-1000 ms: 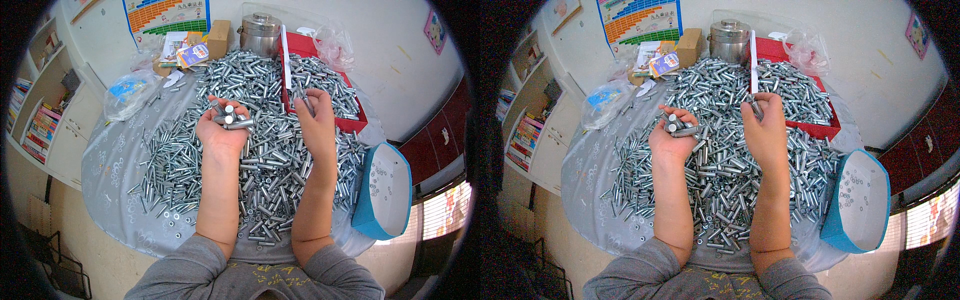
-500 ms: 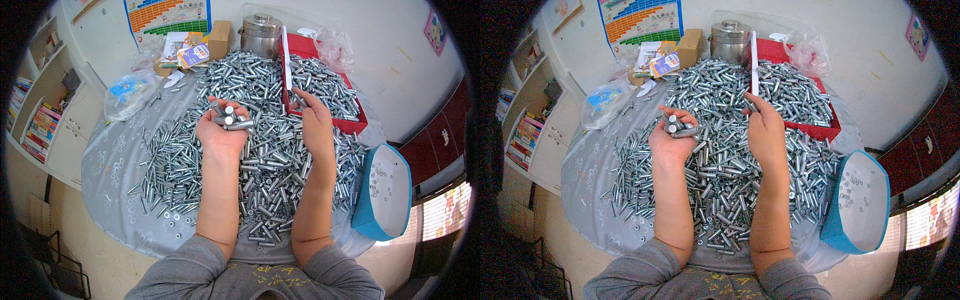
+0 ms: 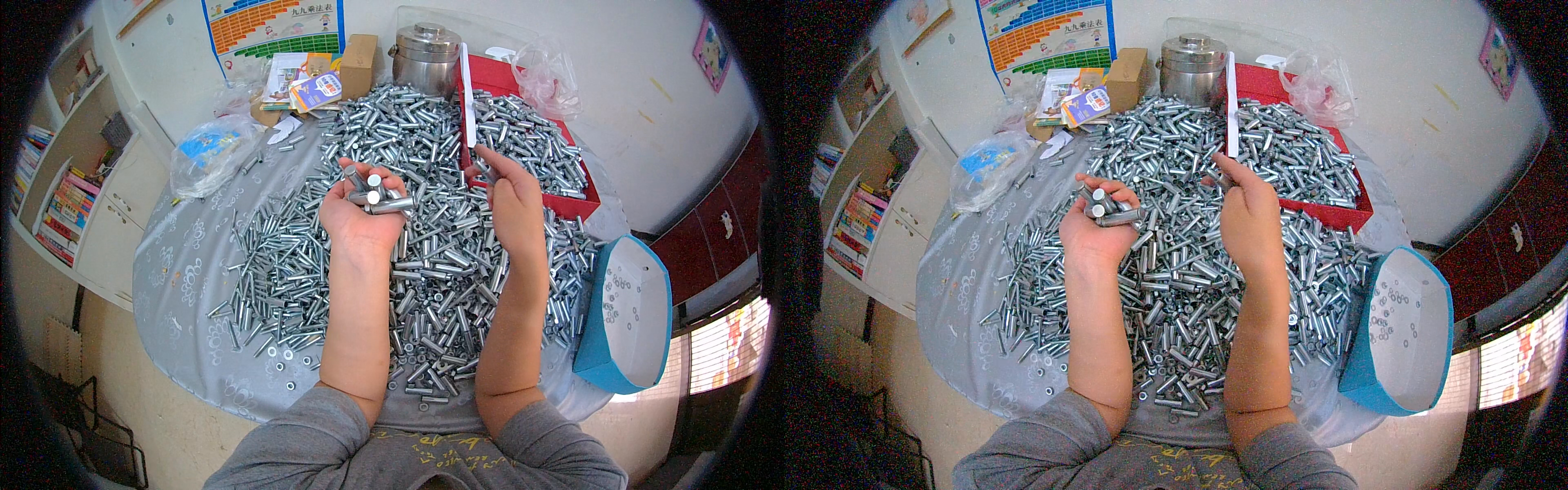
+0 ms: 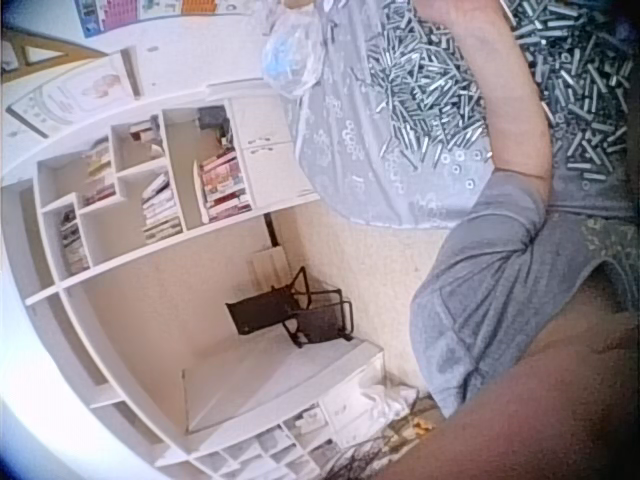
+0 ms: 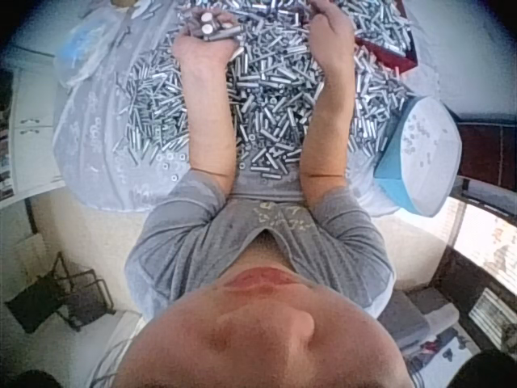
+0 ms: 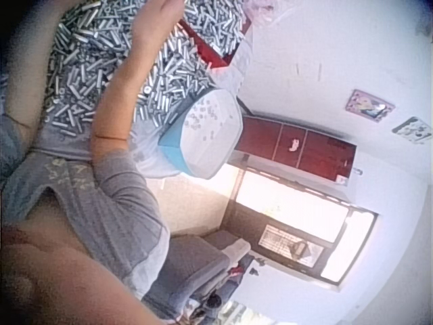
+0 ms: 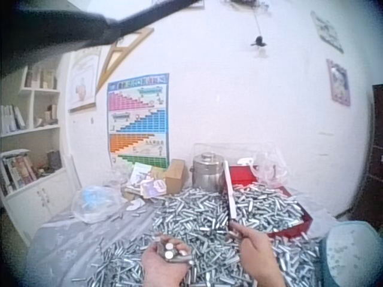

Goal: The person repeatedly picks up cylindrical metal fasteners from a large pile on a table and inserts them into a red tray. The person handles the fasteners one at a time, transferring them from the table to the tray throughout the clip.

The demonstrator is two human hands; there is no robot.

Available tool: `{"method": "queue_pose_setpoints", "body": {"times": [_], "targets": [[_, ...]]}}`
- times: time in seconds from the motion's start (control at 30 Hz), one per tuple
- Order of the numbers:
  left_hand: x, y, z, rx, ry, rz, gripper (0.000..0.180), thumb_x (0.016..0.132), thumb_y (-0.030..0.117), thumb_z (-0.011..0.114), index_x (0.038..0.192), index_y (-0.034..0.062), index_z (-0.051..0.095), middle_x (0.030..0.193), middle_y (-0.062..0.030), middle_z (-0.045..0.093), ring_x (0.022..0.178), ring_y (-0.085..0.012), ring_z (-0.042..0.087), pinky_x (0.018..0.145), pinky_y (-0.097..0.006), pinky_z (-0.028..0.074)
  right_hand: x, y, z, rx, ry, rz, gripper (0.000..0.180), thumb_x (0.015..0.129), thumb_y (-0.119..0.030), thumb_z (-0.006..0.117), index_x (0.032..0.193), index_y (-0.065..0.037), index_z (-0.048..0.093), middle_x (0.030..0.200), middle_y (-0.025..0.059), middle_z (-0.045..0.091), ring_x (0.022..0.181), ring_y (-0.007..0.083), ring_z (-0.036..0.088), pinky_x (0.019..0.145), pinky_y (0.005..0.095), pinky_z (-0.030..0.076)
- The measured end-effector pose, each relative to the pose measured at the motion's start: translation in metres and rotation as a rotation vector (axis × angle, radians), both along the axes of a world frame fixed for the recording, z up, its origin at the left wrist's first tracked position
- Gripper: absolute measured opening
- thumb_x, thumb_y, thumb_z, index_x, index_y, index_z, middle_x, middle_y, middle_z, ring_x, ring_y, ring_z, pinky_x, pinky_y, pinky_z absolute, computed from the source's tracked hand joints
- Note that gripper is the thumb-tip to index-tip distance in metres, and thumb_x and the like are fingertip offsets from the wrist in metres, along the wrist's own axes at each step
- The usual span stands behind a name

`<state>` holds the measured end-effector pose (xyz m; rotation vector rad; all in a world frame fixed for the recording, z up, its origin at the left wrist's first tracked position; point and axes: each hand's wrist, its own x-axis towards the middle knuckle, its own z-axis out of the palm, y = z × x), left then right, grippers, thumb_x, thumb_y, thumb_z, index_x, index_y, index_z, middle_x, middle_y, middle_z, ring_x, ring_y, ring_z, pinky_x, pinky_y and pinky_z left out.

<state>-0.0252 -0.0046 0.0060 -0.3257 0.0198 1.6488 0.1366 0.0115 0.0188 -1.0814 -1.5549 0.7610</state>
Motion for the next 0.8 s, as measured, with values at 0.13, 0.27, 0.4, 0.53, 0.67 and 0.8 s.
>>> {"method": "queue_pose_setpoints", "body": {"times": [0.13,0.27,0.4,0.53,0.67,0.8], "targets": [[0.001,-0.002,0.003,-0.006,-0.001,0.001,0.029,0.075,0.017,0.024,0.076,0.0141,0.053,0.063,-0.0010,0.050,0.054,-0.0149,0.044,0.049,-0.027,0.035,-0.001,0.001,0.000,0.035,0.036,-0.012,0.044,0.068,0.005,0.031,0.108,0.001,0.048,0.083,0.0037,0.056,0.052,0.0022,0.034,0.045,0.0155,0.029],[0.001,-0.001,0.001,-0.008,0.004,0.007,0.028,0.075,0.016,0.025,0.076,0.0142,0.053,0.063,-0.0013,0.050,0.054,-0.0151,0.044,0.049,-0.027,0.035,0.003,0.009,-0.009,0.050,0.097,-0.098,0.044,0.068,0.008,0.031,0.109,0.002,0.047,0.087,0.0062,0.056,0.057,0.0049,0.038,0.050,0.0169,0.032],[0.003,-0.001,0.002,-0.021,0.038,0.007,0.037,0.081,0.021,0.020,0.074,0.0138,0.056,0.063,0.0010,0.050,0.057,-0.0133,0.043,0.051,-0.026,0.035,0.002,0.009,-0.006,0.020,0.197,-0.134,0.041,0.069,0.009,0.030,0.106,0.005,0.047,0.086,0.0075,0.055,0.066,0.0090,0.045,0.060,0.0192,0.037],[0.003,0.000,0.002,-0.011,0.038,0.013,0.038,0.081,0.021,0.019,0.074,0.0133,0.056,0.063,0.0008,0.050,0.057,-0.0133,0.043,0.051,-0.026,0.035,0.004,0.012,-0.011,0.065,0.180,-0.115,0.041,0.069,0.009,0.030,0.106,0.003,0.047,0.086,0.0064,0.053,0.066,0.0091,0.045,0.059,0.0191,0.037],[0.003,0.000,0.002,-0.018,0.017,0.012,0.028,0.073,0.015,0.025,0.076,0.0145,0.053,0.063,-0.0007,0.051,0.053,-0.0149,0.044,0.049,-0.028,0.036,0.004,0.014,-0.013,0.069,0.243,-0.115,0.041,0.070,0.009,0.030,0.108,0.001,0.045,0.084,0.0059,0.051,0.067,0.0097,0.045,0.060,0.0200,0.038],[0.002,-0.001,0.002,-0.026,0.013,0.007,0.029,0.073,0.016,0.025,0.076,0.0147,0.053,0.063,-0.0005,0.051,0.053,-0.0147,0.044,0.048,-0.027,0.036,-0.002,0.012,-0.012,0.056,0.234,-0.130,0.036,0.074,0.007,0.032,0.107,0.001,0.044,0.082,0.0055,0.051,0.065,0.0092,0.044,0.058,0.0196,0.038]]}}
